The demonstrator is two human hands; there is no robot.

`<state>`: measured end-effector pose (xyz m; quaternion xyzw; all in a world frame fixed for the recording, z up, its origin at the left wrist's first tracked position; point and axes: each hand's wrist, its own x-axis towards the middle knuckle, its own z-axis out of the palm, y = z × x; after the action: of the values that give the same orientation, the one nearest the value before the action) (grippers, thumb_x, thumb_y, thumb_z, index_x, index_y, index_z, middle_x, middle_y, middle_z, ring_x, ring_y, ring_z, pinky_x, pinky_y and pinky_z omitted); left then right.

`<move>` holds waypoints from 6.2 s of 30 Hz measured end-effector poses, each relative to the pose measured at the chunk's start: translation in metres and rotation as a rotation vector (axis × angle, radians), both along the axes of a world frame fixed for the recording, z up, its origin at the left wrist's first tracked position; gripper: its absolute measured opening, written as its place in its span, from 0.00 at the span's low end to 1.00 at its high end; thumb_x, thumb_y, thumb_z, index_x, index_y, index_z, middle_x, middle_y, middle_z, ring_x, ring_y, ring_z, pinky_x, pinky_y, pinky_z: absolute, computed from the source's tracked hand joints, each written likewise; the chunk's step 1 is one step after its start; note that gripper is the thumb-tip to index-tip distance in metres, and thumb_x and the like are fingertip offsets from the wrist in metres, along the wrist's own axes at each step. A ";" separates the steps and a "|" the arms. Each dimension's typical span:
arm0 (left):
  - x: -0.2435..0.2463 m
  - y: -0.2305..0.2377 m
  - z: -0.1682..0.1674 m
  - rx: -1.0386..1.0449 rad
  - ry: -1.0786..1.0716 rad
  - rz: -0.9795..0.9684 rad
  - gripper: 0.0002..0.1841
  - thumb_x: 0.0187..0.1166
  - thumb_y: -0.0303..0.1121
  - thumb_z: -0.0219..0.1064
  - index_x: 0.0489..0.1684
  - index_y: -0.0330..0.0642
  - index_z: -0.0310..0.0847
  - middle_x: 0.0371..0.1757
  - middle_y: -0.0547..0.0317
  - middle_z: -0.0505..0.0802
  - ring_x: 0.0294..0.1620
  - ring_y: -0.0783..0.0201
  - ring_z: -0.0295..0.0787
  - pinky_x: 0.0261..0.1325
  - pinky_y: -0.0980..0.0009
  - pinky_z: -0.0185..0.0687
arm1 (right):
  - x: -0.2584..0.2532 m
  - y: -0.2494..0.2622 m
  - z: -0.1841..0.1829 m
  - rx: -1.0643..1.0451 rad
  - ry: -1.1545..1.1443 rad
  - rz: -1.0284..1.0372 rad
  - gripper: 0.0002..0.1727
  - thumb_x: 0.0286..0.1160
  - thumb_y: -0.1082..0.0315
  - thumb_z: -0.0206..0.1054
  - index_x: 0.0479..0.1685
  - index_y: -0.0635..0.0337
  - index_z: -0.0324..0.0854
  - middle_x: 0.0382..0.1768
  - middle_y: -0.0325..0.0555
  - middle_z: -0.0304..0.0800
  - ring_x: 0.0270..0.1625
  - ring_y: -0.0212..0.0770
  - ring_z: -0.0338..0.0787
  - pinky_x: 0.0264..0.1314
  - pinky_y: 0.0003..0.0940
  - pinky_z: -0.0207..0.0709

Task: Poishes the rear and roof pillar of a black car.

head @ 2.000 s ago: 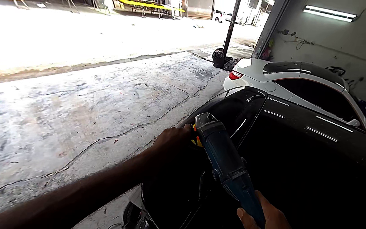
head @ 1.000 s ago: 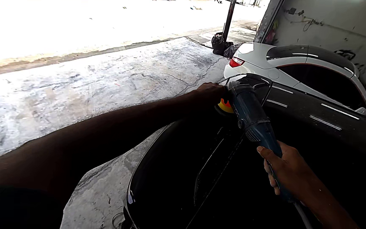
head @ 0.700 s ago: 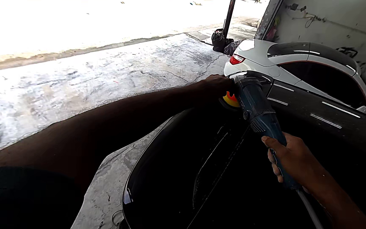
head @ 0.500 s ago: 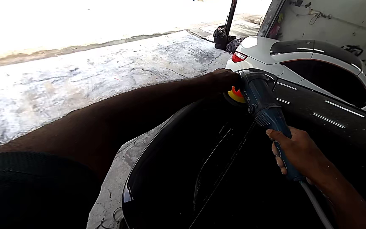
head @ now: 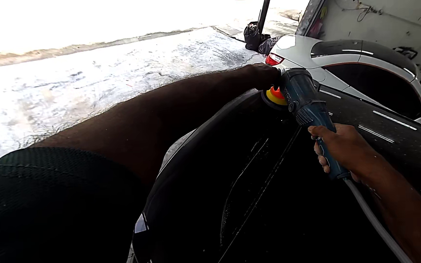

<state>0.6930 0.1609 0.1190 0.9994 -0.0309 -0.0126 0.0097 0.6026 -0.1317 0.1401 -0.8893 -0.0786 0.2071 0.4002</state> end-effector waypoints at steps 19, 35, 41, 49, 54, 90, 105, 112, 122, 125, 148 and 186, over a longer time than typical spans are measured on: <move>-0.086 0.034 -0.008 -0.046 -0.005 0.076 0.06 0.80 0.31 0.68 0.47 0.44 0.88 0.46 0.44 0.93 0.52 0.39 0.91 0.54 0.34 0.82 | -0.044 0.015 -0.001 -0.012 0.013 0.150 0.20 0.90 0.50 0.60 0.53 0.61 0.76 0.16 0.48 0.77 0.08 0.41 0.79 0.09 0.40 0.82; -0.232 0.020 -0.020 -0.124 0.008 0.297 0.10 0.87 0.40 0.63 0.46 0.45 0.86 0.40 0.48 0.92 0.46 0.43 0.92 0.47 0.38 0.84 | -0.134 -0.006 0.001 -0.106 0.058 0.339 0.20 0.86 0.46 0.64 0.58 0.53 0.74 0.18 0.47 0.80 0.11 0.41 0.82 0.12 0.36 0.83; -0.285 0.012 -0.031 -0.132 0.013 0.443 0.12 0.86 0.43 0.65 0.45 0.43 0.81 0.37 0.49 0.91 0.43 0.44 0.92 0.44 0.40 0.85 | -0.163 -0.014 0.007 -0.158 0.041 0.448 0.23 0.82 0.43 0.63 0.63 0.50 0.74 0.23 0.42 0.82 0.13 0.37 0.83 0.16 0.36 0.85; -0.345 0.016 -0.069 -0.095 -0.061 0.520 0.11 0.82 0.44 0.65 0.41 0.46 0.80 0.28 0.55 0.88 0.33 0.48 0.91 0.34 0.45 0.86 | -0.193 -0.024 0.008 -0.174 0.003 0.585 0.27 0.79 0.43 0.63 0.67 0.53 0.74 0.30 0.39 0.85 0.22 0.36 0.87 0.24 0.37 0.86; -0.355 0.020 -0.073 -0.092 -0.047 0.546 0.11 0.83 0.45 0.65 0.41 0.48 0.79 0.28 0.57 0.87 0.32 0.50 0.91 0.33 0.47 0.86 | -0.193 -0.021 0.008 -0.176 -0.020 0.608 0.26 0.79 0.44 0.63 0.65 0.53 0.74 0.30 0.37 0.85 0.22 0.35 0.87 0.24 0.35 0.85; -0.070 0.009 -0.002 0.033 0.021 0.011 0.05 0.81 0.32 0.68 0.47 0.44 0.87 0.44 0.46 0.92 0.50 0.42 0.91 0.52 0.38 0.83 | -0.040 -0.014 -0.008 0.044 0.040 0.118 0.19 0.89 0.50 0.61 0.52 0.60 0.75 0.16 0.49 0.77 0.08 0.42 0.80 0.08 0.40 0.82; 0.002 0.000 0.006 0.074 0.056 -0.101 0.07 0.80 0.30 0.67 0.49 0.46 0.91 0.46 0.46 0.93 0.51 0.43 0.90 0.55 0.38 0.81 | 0.001 -0.006 -0.003 0.028 0.027 0.007 0.21 0.91 0.48 0.57 0.51 0.60 0.77 0.17 0.45 0.76 0.09 0.38 0.79 0.10 0.38 0.82; 0.021 0.022 0.000 0.084 0.041 -0.072 0.08 0.82 0.35 0.68 0.50 0.43 0.89 0.46 0.43 0.92 0.49 0.40 0.90 0.52 0.37 0.81 | 0.012 0.012 0.002 -0.002 0.013 0.021 0.22 0.91 0.46 0.57 0.50 0.59 0.75 0.19 0.43 0.76 0.10 0.37 0.79 0.11 0.37 0.82; 0.004 0.057 -0.006 0.013 0.049 0.059 0.10 0.84 0.37 0.67 0.54 0.46 0.89 0.45 0.45 0.92 0.41 0.44 0.91 0.45 0.42 0.85 | 0.021 0.046 0.012 -0.066 -0.005 0.107 0.22 0.90 0.45 0.58 0.46 0.57 0.76 0.18 0.42 0.77 0.11 0.37 0.80 0.12 0.36 0.82; -0.006 0.067 -0.009 -0.037 0.037 0.078 0.09 0.84 0.37 0.67 0.53 0.47 0.90 0.42 0.48 0.92 0.37 0.48 0.90 0.43 0.44 0.86 | 0.019 0.055 0.018 -0.101 0.002 0.134 0.23 0.90 0.44 0.57 0.48 0.57 0.75 0.19 0.43 0.78 0.12 0.37 0.81 0.14 0.36 0.83; -0.128 0.093 -0.025 -0.185 0.035 0.180 0.09 0.85 0.36 0.66 0.52 0.47 0.90 0.39 0.50 0.92 0.35 0.50 0.90 0.41 0.47 0.86 | -0.047 0.079 0.049 -0.228 0.022 0.312 0.23 0.90 0.46 0.58 0.50 0.61 0.72 0.18 0.49 0.78 0.10 0.42 0.82 0.12 0.39 0.83; -0.445 -0.015 -0.041 -0.261 0.058 0.535 0.11 0.86 0.43 0.65 0.49 0.47 0.86 0.44 0.52 0.93 0.49 0.48 0.93 0.51 0.42 0.87 | -0.267 -0.025 0.040 -0.322 0.053 0.652 0.25 0.83 0.42 0.61 0.66 0.50 0.71 0.27 0.45 0.84 0.15 0.41 0.85 0.19 0.39 0.85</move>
<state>0.2483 0.1455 0.0783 0.9616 0.2323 -0.0342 0.1422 0.3357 -0.1570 0.1801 -0.8633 -0.3141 0.3565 0.1699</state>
